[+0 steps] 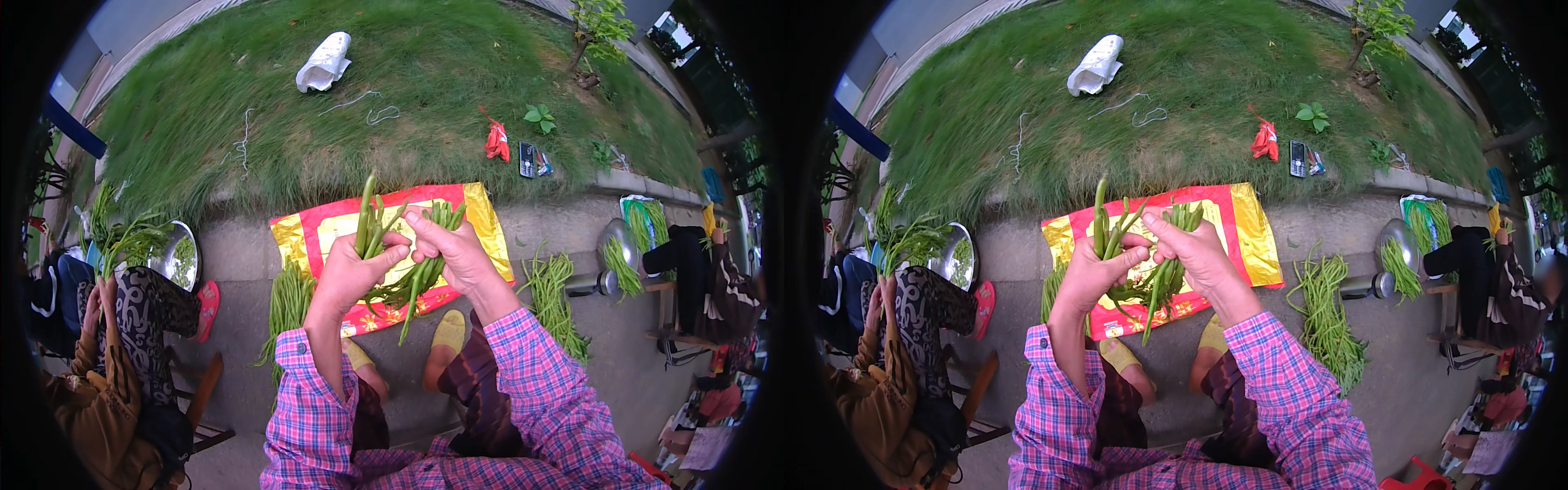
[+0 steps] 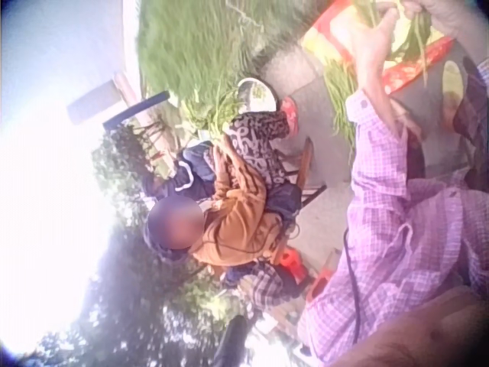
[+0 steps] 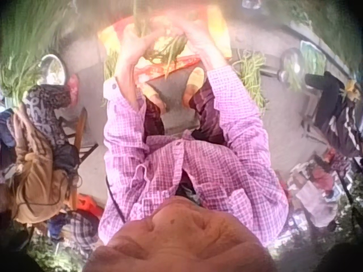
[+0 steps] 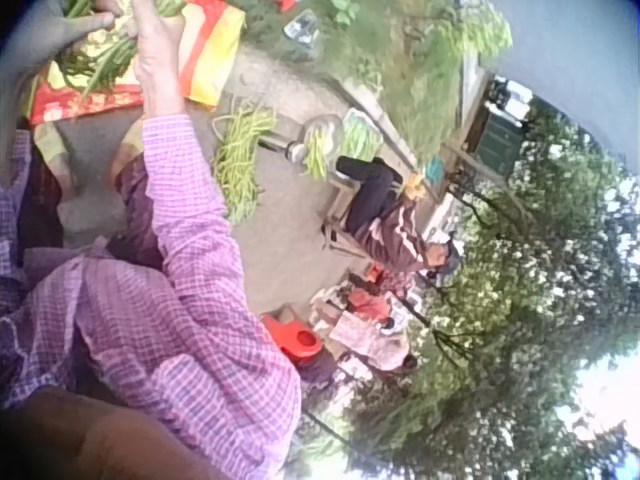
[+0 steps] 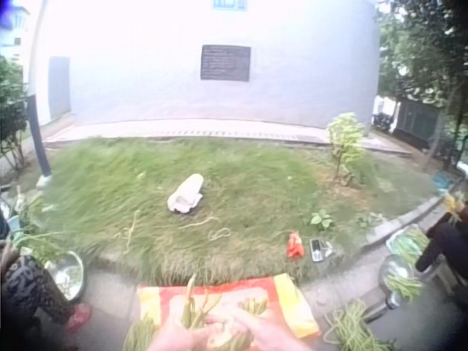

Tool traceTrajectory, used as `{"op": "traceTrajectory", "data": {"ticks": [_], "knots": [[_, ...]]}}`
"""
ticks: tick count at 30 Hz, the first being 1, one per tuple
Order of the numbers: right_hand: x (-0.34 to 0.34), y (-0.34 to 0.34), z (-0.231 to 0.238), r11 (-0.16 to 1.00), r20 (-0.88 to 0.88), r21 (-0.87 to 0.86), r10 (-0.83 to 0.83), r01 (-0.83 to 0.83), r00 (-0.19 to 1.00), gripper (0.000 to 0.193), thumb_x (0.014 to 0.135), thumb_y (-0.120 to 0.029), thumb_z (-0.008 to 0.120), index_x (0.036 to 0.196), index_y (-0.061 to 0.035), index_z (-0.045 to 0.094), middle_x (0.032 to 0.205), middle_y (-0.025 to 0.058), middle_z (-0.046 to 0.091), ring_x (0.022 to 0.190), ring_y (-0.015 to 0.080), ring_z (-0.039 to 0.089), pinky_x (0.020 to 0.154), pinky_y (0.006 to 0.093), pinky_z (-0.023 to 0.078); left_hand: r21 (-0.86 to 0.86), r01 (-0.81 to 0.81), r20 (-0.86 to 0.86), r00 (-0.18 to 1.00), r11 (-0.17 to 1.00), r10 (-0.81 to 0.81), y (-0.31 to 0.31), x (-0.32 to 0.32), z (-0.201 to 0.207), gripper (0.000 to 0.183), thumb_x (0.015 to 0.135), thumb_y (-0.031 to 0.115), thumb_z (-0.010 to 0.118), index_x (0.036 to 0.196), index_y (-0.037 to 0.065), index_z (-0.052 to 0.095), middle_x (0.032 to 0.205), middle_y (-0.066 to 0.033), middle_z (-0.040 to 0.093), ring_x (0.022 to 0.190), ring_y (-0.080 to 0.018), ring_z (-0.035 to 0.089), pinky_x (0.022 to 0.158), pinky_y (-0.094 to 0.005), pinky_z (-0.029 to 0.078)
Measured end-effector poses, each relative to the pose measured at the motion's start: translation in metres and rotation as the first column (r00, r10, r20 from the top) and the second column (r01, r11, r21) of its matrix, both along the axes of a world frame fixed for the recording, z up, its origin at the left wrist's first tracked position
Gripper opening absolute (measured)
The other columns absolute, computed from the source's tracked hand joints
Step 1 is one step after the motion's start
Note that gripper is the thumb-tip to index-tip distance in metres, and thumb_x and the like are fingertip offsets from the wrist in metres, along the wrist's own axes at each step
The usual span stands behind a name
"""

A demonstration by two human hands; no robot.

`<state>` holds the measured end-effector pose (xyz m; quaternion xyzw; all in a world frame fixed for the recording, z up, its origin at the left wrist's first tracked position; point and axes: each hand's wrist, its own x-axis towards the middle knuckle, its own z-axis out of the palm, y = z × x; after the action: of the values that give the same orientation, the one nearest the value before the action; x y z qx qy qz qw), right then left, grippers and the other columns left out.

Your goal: The person is snapping the ends off green beans by hand. They hold a handful of beans and use their fingers to pinch off the tips, placing the cleaned beans onto a yellow plastic bag on the ground.

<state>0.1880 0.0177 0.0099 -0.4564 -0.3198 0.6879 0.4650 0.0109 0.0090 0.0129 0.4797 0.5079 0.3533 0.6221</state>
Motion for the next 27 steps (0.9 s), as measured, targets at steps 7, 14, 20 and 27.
{"op": "traceTrajectory", "data": {"ticks": [7,14,20,27], "knots": [[0.014,0.006,-0.014,0.993,-0.165,-0.113,-0.06,0.042,0.984,0.034,0.094,-0.029,0.065,0.108,0.0014,0.064,0.071,-0.0045,0.047,0.06,0.0058,0.045,0.059,0.0255,0.044,0.058,0.1,0.05,0.993,0.993,-0.103,-0.004,0.005,0.023,0.018,0.084,0.014,0.076,0.098,0.004,0.074,0.07,0.0038,0.063,0.06,-0.0045,0.054,0.055,-0.0216,0.044],[0.013,0.005,-0.005,0.996,-0.17,-0.048,0.072,-0.081,0.983,0.04,0.094,-0.035,0.064,0.114,-0.0004,0.064,0.072,-0.0069,0.047,0.061,0.0046,0.042,0.056,0.021,0.037,0.021,0.283,0.182,0.942,0.959,-0.282,-0.009,0.004,0.015,0.015,0.086,0.007,0.072,0.1,0.001,0.072,0.12,-0.0072,0.067,0.101,-0.0121,0.063,0.087,-0.0286,0.052],[0.013,0.006,-0.002,0.991,-0.131,0.054,-0.115,0.123,0.985,0.032,0.094,-0.033,0.065,0.102,-0.0024,0.066,0.064,-0.0064,0.044,0.058,0.0061,0.043,0.059,0.0247,0.041,-0.05,0.049,0.185,0.982,0.998,-0.039,-0.003,0.002,0.011,0.029,0.082,0.008,0.077,0.108,0.001,0.068,0.09,-0.0028,0.069,0.067,-0.0068,0.061,0.059,-0.0229,0.049],[0.009,0.007,-0.005,0.979,-0.119,0.077,-0.176,0.186,0.977,0.027,0.095,-0.028,0.064,0.103,-0.0028,0.062,0.066,-0.0078,0.04,0.059,0.0053,0.041,0.063,0.0269,0.046,-0.026,-0.23,0.292,0.929,0.973,0.227,0.004,0.003,-0.005,0.028,0.094,0.023,0.065,0.113,0.002,0.067,0.077,-0.0039,0.067,0.051,-0.003,0.05,0.046,-0.0193,0.037]]}}
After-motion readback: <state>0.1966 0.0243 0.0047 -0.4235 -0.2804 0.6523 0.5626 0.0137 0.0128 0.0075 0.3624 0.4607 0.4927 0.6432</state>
